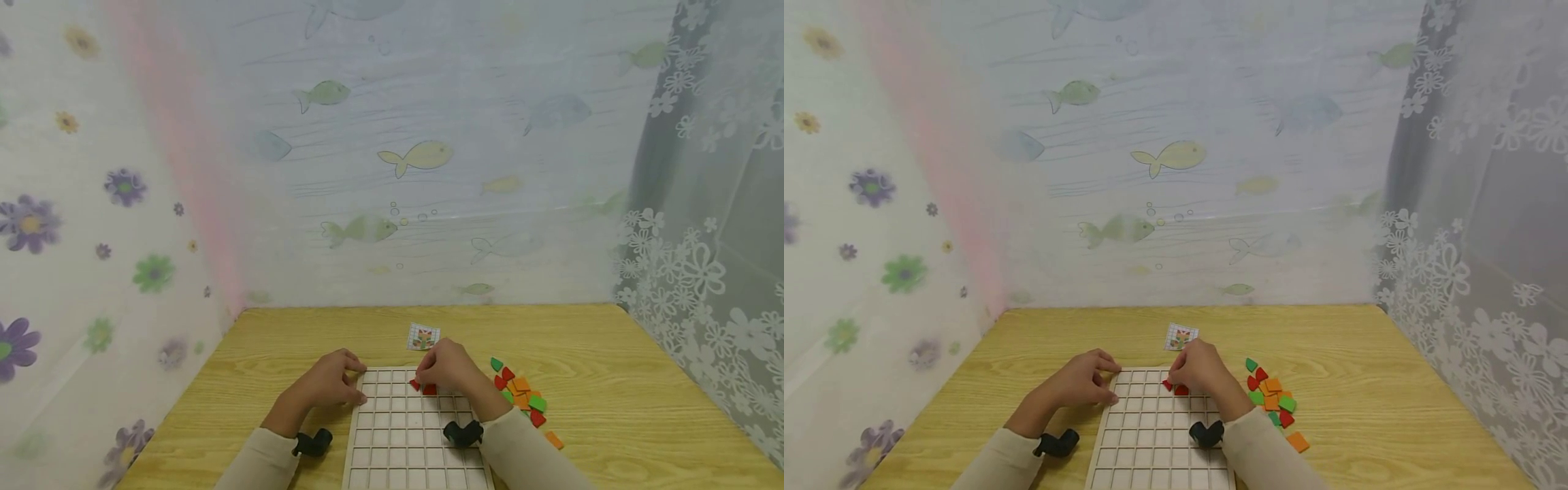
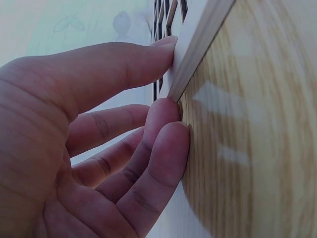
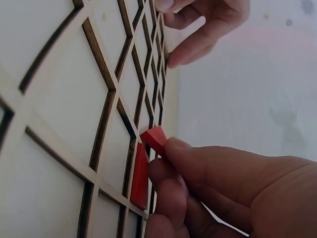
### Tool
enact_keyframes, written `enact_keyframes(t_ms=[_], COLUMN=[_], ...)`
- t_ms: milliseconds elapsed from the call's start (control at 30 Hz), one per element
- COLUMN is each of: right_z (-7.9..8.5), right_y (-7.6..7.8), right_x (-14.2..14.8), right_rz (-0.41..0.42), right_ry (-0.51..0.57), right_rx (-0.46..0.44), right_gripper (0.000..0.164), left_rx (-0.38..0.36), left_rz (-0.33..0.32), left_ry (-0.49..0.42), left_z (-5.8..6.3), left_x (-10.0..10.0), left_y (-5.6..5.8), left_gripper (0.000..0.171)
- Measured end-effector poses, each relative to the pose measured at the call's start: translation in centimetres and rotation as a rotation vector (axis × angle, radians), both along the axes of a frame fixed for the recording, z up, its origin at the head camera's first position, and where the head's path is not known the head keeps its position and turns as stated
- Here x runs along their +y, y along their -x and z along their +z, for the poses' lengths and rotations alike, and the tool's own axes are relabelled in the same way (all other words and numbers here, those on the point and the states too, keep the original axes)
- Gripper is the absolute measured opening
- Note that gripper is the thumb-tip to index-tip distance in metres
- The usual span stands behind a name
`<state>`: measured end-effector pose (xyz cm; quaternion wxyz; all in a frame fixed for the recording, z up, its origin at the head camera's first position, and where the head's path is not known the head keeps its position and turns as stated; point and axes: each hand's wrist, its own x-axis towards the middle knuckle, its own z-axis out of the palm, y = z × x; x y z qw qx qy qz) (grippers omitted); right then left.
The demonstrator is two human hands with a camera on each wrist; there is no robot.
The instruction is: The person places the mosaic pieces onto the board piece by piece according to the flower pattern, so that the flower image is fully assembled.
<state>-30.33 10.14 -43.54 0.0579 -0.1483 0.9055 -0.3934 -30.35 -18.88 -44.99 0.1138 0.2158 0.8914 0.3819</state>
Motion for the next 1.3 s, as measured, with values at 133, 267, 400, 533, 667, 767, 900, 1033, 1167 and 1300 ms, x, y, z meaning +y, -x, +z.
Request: enact_keyframes(t_ms=[133, 267, 400, 533, 667, 767, 900, 1033, 1167, 1300], right_z=[0.09, 0.25, 0.35, 0.29, 0.17, 0.11, 0.11, 0.19, 0.20, 0.14], right_y=[-0.18, -0.43, -0.70, -0.81, -0.81, -0.79, -0.78, -0.78, -0.76, -0.75], right_x=[-0.28, -0.53, -0.62, -0.58, -0.58, -0.65, -0.74, -0.64, -0.57, -0.67], right_rz=[0.004, 0.022, 0.049, 0.051, 0.052, 0.054, 0.051, 0.044, 0.036, 0.033], right_ry=[-0.027, -0.058, -0.076, -0.073, -0.066, -0.059, -0.053, -0.056, -0.055, -0.053], right_rx=[0.003, 0.017, 0.041, 0.042, 0.035, 0.033, 0.027, 0.029, 0.028, 0.020], right_gripper=[0.011, 0.013, 0.013, 0.012, 0.012, 0.012, 0.012, 0.012, 0.011, 0.012], left_rx=[-0.001, 0.005, 0.008, 0.011, 0.021, 0.025, 0.024, 0.007, 0.001, 0.003], left_rz=[0.005, 0.006, 0.006, 0.006, 0.004, 0.003, 0.004, 0.004, 0.005, 0.005], left_ry=[0.000, 0.006, 0.010, 0.015, 0.027, 0.030, 0.026, 0.011, 0.009, 0.012], left_z=[0.00, 0.01, 0.06, 0.14, 0.12, 0.08, 0.09, 0.15, 0.15, 0.17], left_x=[-0.02, -0.02, 0.04, 0.03, 0.00, 0.02, 0.04, -0.01, 0.04, 0.05], left_y=[0.06, 0.08, 0.04, -0.03, 0.01, 0.04, -0.03, -0.08, -0.04, -0.04], left_gripper=[0.060, 0.060, 0.060, 0.060, 0.060, 0.059, 0.059, 0.059, 0.059, 0.059])
